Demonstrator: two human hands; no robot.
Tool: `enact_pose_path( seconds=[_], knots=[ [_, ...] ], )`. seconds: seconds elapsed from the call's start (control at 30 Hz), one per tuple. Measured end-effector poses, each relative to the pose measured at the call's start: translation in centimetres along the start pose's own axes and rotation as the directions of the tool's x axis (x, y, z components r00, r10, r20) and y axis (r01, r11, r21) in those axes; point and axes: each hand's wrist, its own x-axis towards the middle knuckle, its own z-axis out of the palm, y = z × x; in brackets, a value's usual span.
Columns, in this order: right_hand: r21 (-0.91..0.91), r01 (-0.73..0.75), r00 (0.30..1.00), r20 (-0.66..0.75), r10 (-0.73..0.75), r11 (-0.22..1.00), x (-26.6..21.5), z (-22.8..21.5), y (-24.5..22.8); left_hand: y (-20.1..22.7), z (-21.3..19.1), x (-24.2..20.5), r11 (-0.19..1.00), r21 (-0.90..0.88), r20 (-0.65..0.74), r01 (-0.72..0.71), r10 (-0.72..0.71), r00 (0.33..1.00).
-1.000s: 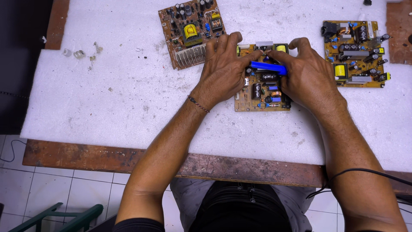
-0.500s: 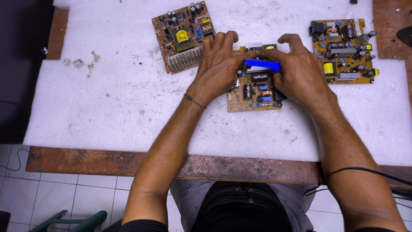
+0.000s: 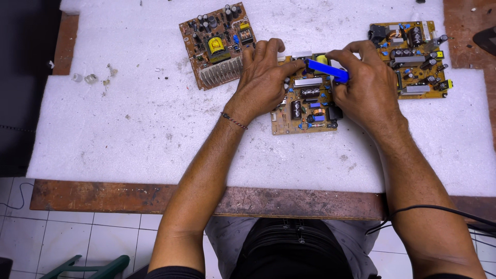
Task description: The person uses a blue pen to point at components on three circuit boards laid on a white foam mat. They flip one board over to view the solder side, then return it and continue pointing at components on the other boards.
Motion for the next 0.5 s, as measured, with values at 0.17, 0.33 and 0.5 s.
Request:
enact_pose_path(
  seconds=[0.17, 0.33, 0.5],
  knots=[
    [-0.020, -0.025, 0.999, 0.025, 0.026, 0.999, -0.14, -0.15, -0.16, 0.46, -0.55, 0.04, 0.999, 0.038, -0.009, -0.014, 0.015, 1.000],
    [-0.032, 0.006, 0.999, 0.044, -0.004, 0.999, -0.19, 0.12, -0.03, 0.46, -0.61, -0.15, 0.998, 0.060, -0.006, -0.015, 0.015, 1.000],
    [-0.069, 0.006, 0.998, 0.063, -0.002, 0.998, -0.20, 0.15, 0.09, 0.40, -1.22, -0.04, 0.993, 0.104, -0.059, -0.049, 0.056, 0.997]
  ],
)
